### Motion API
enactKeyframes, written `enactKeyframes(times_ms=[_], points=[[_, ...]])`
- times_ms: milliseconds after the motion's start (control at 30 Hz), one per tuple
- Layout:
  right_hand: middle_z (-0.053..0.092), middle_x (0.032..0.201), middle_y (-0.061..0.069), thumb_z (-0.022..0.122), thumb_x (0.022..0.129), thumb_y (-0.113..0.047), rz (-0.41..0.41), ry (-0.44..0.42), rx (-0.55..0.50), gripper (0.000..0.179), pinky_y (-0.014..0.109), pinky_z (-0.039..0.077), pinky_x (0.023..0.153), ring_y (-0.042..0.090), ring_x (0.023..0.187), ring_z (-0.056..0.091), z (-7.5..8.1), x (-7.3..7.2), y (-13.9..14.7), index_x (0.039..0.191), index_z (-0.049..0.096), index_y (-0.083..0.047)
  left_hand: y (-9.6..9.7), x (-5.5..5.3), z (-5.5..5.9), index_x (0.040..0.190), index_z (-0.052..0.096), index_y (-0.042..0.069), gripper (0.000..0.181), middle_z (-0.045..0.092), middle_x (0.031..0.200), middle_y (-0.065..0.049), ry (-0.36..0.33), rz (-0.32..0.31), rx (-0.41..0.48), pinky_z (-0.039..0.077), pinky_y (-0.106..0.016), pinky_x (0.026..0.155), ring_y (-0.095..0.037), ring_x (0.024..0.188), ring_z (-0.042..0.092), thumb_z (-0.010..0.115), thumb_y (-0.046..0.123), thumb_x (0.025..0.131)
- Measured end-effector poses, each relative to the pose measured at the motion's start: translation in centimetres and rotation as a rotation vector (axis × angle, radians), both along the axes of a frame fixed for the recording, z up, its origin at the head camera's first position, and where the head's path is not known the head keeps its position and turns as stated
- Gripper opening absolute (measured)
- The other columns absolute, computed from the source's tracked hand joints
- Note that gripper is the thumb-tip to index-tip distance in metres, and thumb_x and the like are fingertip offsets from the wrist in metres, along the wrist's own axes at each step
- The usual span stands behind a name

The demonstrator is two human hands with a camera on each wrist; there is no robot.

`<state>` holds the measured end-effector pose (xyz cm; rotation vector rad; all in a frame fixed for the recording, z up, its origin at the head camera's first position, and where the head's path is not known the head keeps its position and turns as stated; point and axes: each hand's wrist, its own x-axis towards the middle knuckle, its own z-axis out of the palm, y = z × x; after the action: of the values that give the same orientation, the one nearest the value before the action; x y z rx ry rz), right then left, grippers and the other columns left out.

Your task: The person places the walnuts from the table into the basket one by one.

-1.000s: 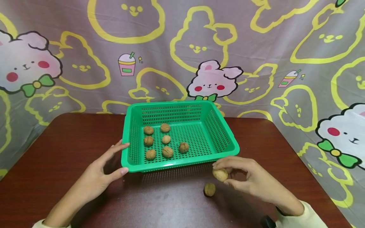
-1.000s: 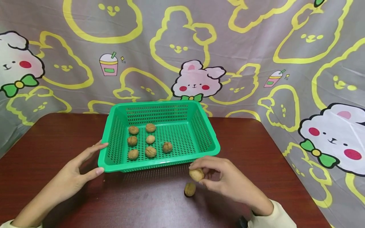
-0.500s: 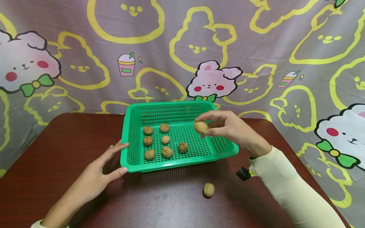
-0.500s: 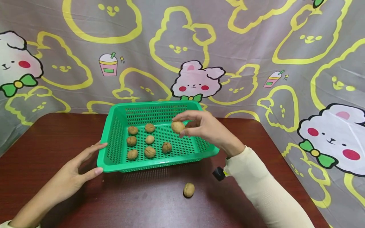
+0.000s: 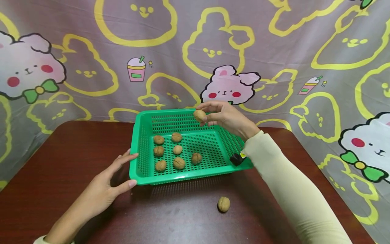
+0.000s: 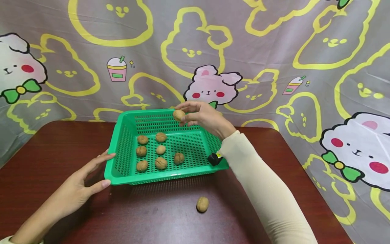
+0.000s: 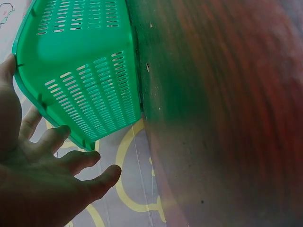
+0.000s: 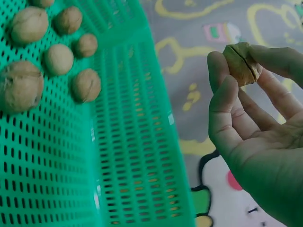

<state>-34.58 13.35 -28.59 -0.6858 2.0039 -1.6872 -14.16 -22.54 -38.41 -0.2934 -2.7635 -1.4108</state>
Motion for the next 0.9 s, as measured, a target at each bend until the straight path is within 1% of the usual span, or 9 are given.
enactKeyframes(times_ms=[167,267,400,500,600,700,767,833,900], points=[[0.069,0.121,0.006,0.063,0.1,-0.001,-0.018,-0.053,0.003,0.04,0.037,0.059,0.092,0.033,0.102,0.074,-1.7,-2.0,-0.8,0.14,0.06,0.0,0.1,0.0,0.0,0.156,0.043,0.044,0.071,0.025,0.175,0.002,0.005,0.0,0.007,0.02,-0.086,0.11,-0.051,0.16,0.013,0.078,0.035,0.095],[0.07,0.118,0.006,0.064,0.1,-0.001,-0.037,-0.089,0.003,0.037,0.044,0.057,0.101,0.032,0.101,0.074,-2.7,-2.8,-1.5,0.137,0.062,-0.002,0.1,0.1,-0.1,0.156,0.043,0.044,0.071,0.025,0.174,0.004,0.003,0.003,0.011,0.02,-0.086,0.11,-0.05,0.16,0.013,0.078,0.034,0.095],[0.071,0.115,0.004,0.064,0.101,-0.003,-0.048,-0.116,0.029,0.033,0.055,0.05,0.111,0.028,0.099,0.075,-4.1,-3.5,-2.1,0.134,0.064,-0.004,0.1,0.1,-0.2,0.156,0.043,0.044,0.07,0.024,0.174,0.005,-0.007,0.002,0.018,0.019,-0.087,0.109,-0.049,0.161,0.012,0.078,0.034,0.095],[0.071,0.113,0.003,0.064,0.102,-0.004,-0.055,-0.129,0.06,0.035,0.058,0.047,0.112,0.025,0.098,0.075,-4.9,-3.9,-2.0,0.137,0.063,-0.004,0.1,0.1,-0.2,0.156,0.043,0.044,0.071,0.024,0.174,0.005,-0.006,0.002,0.013,0.02,-0.086,0.109,-0.049,0.161,0.012,0.078,0.034,0.095],[0.072,0.113,0.003,0.065,0.102,-0.004,-0.047,-0.129,0.1,0.039,0.06,0.047,0.11,0.029,0.102,0.074,-5.4,-4.0,-2.0,0.141,0.06,-0.002,0.0,0.0,-0.1,0.156,0.043,0.045,0.071,0.024,0.174,0.005,-0.004,0.003,0.009,0.02,-0.086,0.109,-0.049,0.161,0.012,0.079,0.034,0.095],[0.072,0.114,0.006,0.065,0.102,-0.005,-0.007,-0.118,0.158,0.041,0.062,0.047,0.11,0.039,0.11,0.072,-5.9,-4.1,-2.1,0.143,0.059,-0.001,0.0,-0.1,-0.1,0.156,0.043,0.044,0.072,0.024,0.174,0.006,-0.004,0.002,0.012,0.02,-0.086,0.11,-0.049,0.161,0.012,0.079,0.034,0.095],[0.071,0.118,0.008,0.064,0.102,-0.006,0.028,-0.106,0.203,0.041,0.061,0.048,0.111,0.043,0.115,0.069,-6.1,-4.0,-2.3,0.142,0.059,-0.002,0.0,-0.1,-0.1,0.156,0.043,0.044,0.072,0.024,0.174,0.007,-0.003,0.001,0.014,0.02,-0.086,0.11,-0.049,0.161,0.012,0.079,0.034,0.095],[0.07,0.121,0.01,0.063,0.102,-0.006,0.052,-0.102,0.244,0.04,0.059,0.05,0.11,0.045,0.117,0.069,-6.3,-3.9,-2.5,0.142,0.059,-0.002,0.0,-0.1,-0.1,0.156,0.044,0.044,0.071,0.025,0.174,0.007,0.001,0.001,0.013,0.021,-0.086,0.109,-0.048,0.161,0.013,0.079,0.034,0.095],[0.07,0.123,0.011,0.063,0.102,-0.005,0.062,-0.105,0.279,0.039,0.058,0.052,0.109,0.043,0.114,0.07,-6.5,-3.8,-2.6,0.141,0.06,-0.002,0.0,-0.1,-0.2,0.156,0.044,0.044,0.071,0.025,0.174,0.007,0.001,0.0,0.013,0.021,-0.086,0.109,-0.048,0.161,0.013,0.079,0.034,0.095]])
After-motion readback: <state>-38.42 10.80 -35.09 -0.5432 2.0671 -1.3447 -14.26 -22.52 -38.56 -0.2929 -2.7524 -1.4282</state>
